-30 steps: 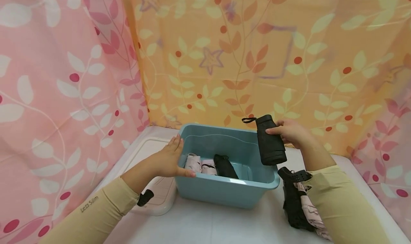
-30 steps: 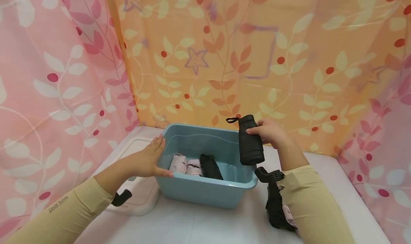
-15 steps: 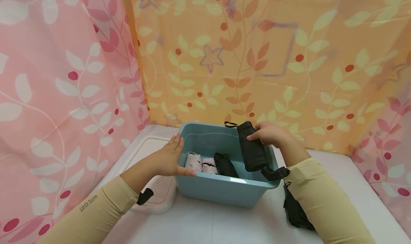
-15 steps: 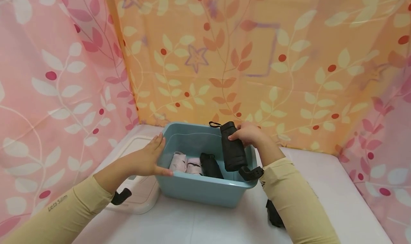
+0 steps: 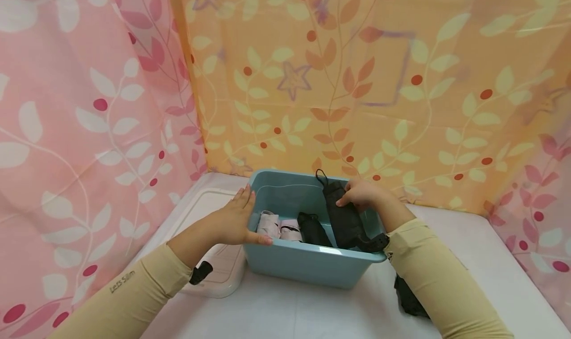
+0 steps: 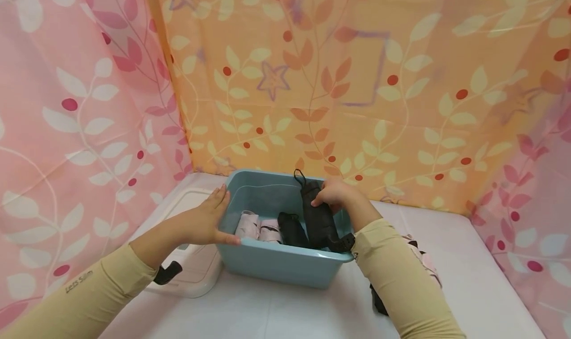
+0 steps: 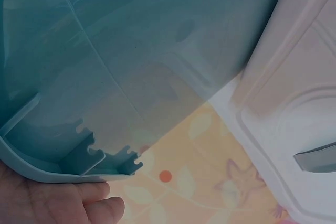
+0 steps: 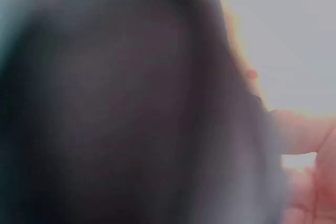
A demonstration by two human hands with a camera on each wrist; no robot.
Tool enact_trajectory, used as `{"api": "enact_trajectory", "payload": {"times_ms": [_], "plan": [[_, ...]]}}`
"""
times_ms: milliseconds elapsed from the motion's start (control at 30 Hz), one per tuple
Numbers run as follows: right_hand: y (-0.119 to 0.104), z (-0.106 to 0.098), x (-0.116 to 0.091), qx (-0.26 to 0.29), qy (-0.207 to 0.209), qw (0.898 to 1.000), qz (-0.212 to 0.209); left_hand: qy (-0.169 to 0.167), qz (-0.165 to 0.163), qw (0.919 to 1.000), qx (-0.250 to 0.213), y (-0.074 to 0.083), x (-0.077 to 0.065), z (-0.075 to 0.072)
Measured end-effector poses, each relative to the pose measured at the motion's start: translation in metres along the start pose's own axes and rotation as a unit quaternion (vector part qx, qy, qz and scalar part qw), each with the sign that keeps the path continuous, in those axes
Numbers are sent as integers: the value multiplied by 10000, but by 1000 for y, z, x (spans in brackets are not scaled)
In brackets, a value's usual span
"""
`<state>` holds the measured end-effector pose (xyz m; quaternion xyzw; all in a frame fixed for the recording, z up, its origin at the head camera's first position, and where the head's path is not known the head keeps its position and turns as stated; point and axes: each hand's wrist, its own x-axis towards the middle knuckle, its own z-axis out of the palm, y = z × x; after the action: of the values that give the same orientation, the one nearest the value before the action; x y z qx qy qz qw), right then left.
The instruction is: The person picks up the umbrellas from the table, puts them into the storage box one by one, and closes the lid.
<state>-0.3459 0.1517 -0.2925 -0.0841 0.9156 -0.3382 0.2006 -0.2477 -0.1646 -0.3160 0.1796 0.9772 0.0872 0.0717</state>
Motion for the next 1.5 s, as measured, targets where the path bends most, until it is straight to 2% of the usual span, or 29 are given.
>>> {"api": "enact_trajectory", "payload": {"times_ms": [267, 533, 1133, 1333, 1500], "plan": [[5, 4, 2, -454, -32, 9989, 51, -9, -18, 10000, -31, 1, -1, -1], [4, 2, 1, -787, -296, 9964, 50, -23, 14, 10000, -32, 3, -2, -2], [4, -6, -4, -449, -158, 9989, -34, -49, -47, 10000, -53, 3, -2, -2], [-3, -15, -17, -413, -101, 9989, -202, -35, -43, 10000, -52, 2, -1, -2], [-4, -32, -32, -31, 133, 9987, -484, -27, -36, 10000, -39, 2, -2, -3]]}}
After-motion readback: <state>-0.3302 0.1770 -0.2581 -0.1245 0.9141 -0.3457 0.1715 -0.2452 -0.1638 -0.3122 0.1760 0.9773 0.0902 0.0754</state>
